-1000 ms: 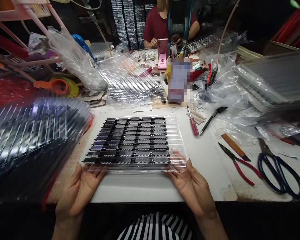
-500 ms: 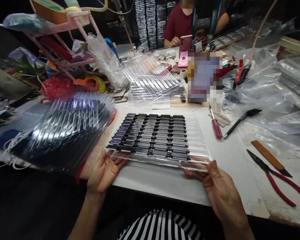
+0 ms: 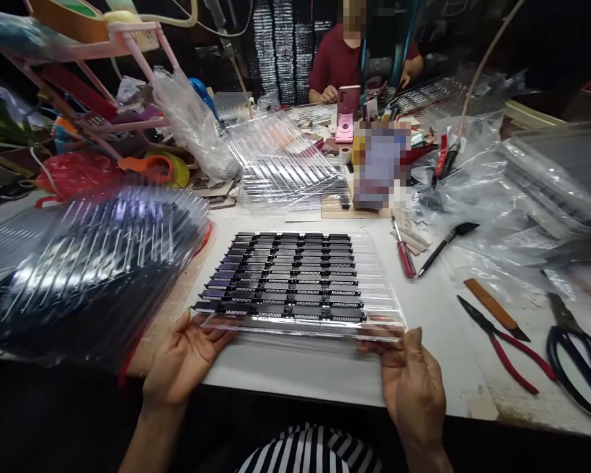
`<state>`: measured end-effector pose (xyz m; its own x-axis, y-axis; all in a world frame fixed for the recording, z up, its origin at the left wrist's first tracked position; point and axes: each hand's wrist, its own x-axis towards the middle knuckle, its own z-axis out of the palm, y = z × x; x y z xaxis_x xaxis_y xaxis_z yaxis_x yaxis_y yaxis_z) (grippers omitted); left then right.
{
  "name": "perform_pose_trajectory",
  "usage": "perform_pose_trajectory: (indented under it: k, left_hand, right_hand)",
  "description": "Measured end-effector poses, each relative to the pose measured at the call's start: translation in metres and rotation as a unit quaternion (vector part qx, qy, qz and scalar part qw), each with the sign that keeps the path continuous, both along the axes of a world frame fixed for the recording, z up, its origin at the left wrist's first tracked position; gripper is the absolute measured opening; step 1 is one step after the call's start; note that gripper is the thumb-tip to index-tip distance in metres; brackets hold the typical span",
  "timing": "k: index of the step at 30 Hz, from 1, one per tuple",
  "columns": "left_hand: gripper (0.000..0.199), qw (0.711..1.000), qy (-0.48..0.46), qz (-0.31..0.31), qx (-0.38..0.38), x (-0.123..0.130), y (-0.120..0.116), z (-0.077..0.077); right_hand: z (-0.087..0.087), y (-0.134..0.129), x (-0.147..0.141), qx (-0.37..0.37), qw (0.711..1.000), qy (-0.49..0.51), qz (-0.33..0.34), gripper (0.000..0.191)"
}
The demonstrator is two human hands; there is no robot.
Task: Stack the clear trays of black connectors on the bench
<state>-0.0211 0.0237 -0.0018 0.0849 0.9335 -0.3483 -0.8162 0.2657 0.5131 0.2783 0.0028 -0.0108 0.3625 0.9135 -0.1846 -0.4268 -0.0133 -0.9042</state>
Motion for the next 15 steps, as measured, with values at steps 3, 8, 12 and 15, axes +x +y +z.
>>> perform_pose_trajectory:
  k: [3, 8, 12, 15]
  left_hand:
    - [0.036, 1.0, 0.002, 0.004, -0.01, 0.001, 0.0005, -0.0002]
    - [0.033, 0.999, 0.008, 0.025, -0.038, 0.0026, 0.0011, 0.0009]
    - [0.033, 0.999, 0.008, 0.029, -0.039, 0.0032, 0.0013, 0.001]
    - [0.034, 0.999, 0.016, 0.029, -0.036, 0.0028, 0.001, 0.0]
  right_hand:
    - [-0.0012, -0.0012, 0.0006, 0.007, 1.0, 0.003, 0.008, 0.033]
    - [-0.0007, -0.0001, 0.0011, 0.018, 1.0, 0.006, 0.019, 0.034]
    - [0.0017, 0.0026, 0.0043, 0.009, 0.999, 0.013, 0.034, 0.038]
    - [0.0038, 0.0043, 0.0072, -0.005, 0.998, 0.01, 0.063, 0.036]
